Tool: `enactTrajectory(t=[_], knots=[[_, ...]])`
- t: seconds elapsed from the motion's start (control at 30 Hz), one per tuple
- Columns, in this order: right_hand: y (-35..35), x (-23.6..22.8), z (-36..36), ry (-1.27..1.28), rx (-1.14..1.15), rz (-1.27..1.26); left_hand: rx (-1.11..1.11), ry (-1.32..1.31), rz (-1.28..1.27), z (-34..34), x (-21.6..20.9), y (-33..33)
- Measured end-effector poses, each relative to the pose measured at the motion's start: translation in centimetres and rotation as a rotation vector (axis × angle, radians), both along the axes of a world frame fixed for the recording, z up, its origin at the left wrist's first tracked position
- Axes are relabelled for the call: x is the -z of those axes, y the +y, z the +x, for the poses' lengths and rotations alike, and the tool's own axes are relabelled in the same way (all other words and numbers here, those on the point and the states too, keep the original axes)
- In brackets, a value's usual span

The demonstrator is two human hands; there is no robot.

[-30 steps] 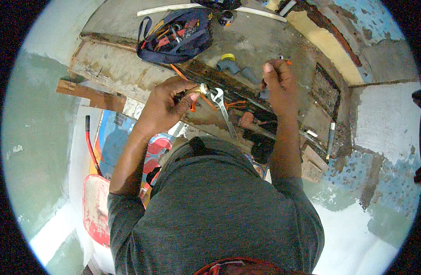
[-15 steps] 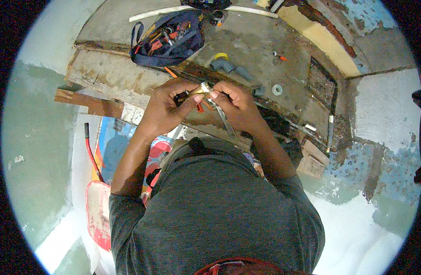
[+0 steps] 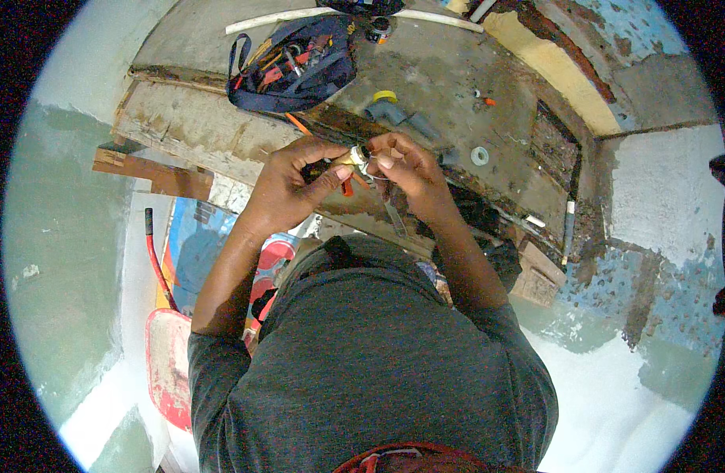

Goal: The person assembles a plumbing connection by joining a PVC pipe with a metal fitting. They wrap the fitting threads with white tape and then screw the pipe onto the fitting by hand.

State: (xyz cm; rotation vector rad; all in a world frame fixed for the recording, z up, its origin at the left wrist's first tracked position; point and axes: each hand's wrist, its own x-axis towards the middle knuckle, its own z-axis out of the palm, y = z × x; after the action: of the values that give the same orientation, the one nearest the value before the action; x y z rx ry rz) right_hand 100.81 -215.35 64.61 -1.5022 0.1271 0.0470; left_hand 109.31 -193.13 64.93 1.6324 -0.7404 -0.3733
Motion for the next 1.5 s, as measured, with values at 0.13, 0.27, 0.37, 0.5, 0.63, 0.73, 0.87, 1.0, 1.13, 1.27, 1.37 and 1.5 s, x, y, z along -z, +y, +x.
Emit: enactTrajectory(t=[0.13, 0.27, 0.37, 0.5, 0.63, 0.73, 0.87, 1.0, 1.13, 1.27, 1.37, 1.5], knots=[[0.2, 0.2, 0.4, -0.053, -0.02, -0.185, -0.001, 0.031, 0.039, -0.1, -0.1, 0.3], [-0.2, 0.7, 0.8, -0.096, -0.041, -0.252, 0.025, 0.058, -0.037, -0.1, -0.1, 0.3], [-0.3, 0.7, 1.1, -0.069, -0.026, -0.233, 0.086, 0.019, -0.004, 0.1, -0.3, 0.4], [0.1, -0.1, 1.5, -0.208, 0.068, -0.331, 0.102, -0.353, 0.138, 0.5, -1.0, 0.8], [0.2, -1.1, 1.2, -0.093, 0.055, -0.205, 0.024, -0.317, 0.18, 0.4, -1.3, 0.8], [0.0, -1.4, 1.0, -0.115, -0.003, -0.144, -0.033, -0.285, 0.185, 0.4, -1.1, 0.8], [-0.2, -1.4, 0.9, -0.016, 0.042, 0.101, -0.037, -0.136, 0.132, 0.4, -0.5, 1.0], [-0.9, -1.9, 1.5, 0.131, 0.256, 0.315, 0.043, 0.005, 0.066, 0.2, -0.4, 1.2], [-2.4, -2.5, 1.6, -0.085, 0.261, 0.335, -0.006, -0.304, 0.188, 0.6, -0.5, 1.2], [-4.6, -2.5, 0.7, -0.216, 0.191, 0.493, -0.064, -0.222, 0.142, 0.6, -0.6, 1.2], [-6.8, -2.3, 0.2, -0.281, 0.227, 0.712, -0.057, -0.171, 0.13, 0.7, -0.8, 1.6], [-11.2, -2.5, -1.0, -0.375, 0.288, 0.898, -0.063, -0.272, 0.2, 1.2, -0.9, 2.1]])
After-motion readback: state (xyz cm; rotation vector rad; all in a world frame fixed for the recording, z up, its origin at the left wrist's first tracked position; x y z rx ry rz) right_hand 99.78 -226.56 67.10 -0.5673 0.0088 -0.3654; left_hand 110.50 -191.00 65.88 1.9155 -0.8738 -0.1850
